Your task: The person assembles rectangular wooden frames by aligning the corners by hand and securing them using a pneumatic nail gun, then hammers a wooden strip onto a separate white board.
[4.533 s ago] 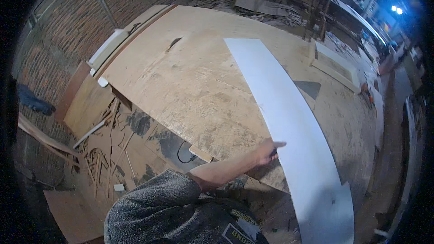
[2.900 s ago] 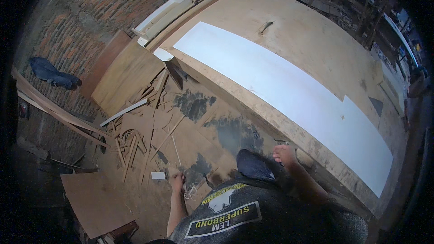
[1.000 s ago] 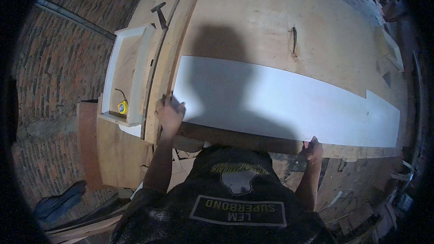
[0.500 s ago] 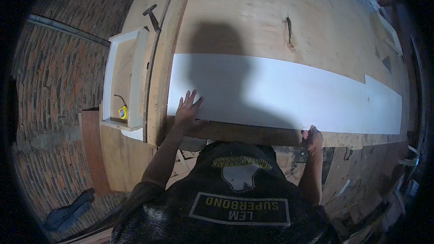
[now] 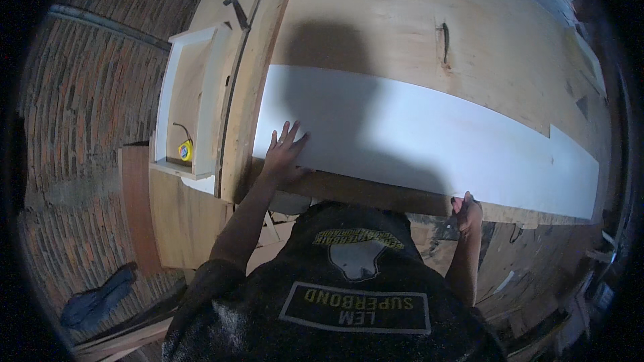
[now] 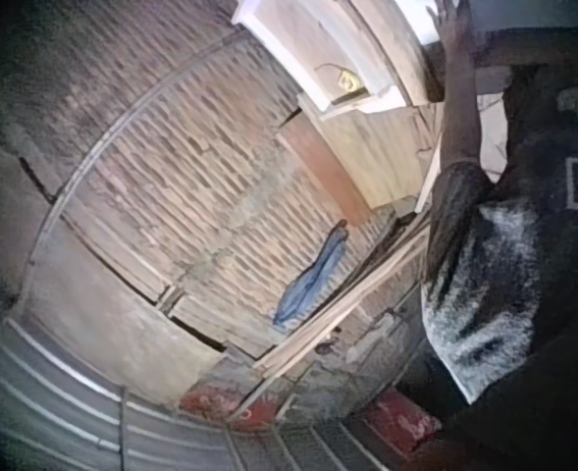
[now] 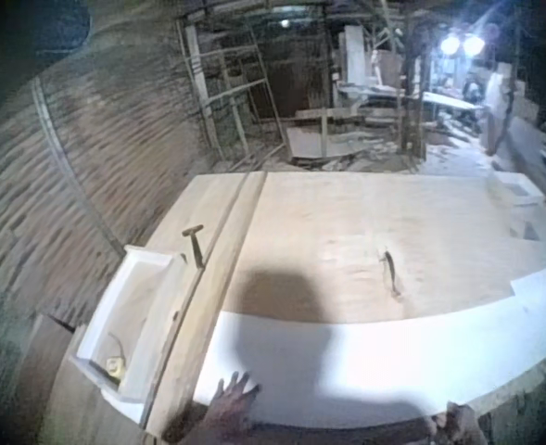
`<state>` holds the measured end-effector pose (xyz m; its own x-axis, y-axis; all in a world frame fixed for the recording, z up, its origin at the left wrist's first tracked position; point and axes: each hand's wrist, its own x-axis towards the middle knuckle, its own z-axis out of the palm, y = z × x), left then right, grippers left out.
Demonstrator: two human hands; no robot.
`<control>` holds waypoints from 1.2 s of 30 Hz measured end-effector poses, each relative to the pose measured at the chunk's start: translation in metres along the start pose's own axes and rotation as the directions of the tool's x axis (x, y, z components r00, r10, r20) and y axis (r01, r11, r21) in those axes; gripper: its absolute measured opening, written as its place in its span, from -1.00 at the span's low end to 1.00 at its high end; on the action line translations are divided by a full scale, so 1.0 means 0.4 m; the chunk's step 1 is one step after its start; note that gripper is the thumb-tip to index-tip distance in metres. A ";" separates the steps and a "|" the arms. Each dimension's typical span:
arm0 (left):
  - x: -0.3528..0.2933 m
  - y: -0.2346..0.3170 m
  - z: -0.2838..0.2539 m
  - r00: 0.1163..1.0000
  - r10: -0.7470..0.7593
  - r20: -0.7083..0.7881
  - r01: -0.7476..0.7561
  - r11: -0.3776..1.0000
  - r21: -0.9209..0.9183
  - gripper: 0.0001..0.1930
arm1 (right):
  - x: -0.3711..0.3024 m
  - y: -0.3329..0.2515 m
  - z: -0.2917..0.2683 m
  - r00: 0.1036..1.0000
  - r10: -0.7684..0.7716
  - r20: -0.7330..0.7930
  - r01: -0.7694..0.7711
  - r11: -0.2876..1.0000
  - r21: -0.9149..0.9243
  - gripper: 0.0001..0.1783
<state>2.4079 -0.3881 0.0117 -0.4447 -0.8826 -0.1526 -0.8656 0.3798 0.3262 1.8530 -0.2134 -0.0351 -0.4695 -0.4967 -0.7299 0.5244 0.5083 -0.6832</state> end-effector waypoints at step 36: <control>0.057 0.018 0.020 0.970 -0.183 -0.157 0.181 0.983 -0.029 -0.12 | 0.074 -0.066 0.036 0.989 0.028 0.143 -0.037 0.997 0.066 -0.80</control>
<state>2.3897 -0.4034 0.0032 -0.2368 -0.9696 -0.0610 -0.9248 0.2057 0.3200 1.8356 -0.2517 -0.0384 -0.3486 -0.5780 -0.7379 0.5872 0.4789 -0.6525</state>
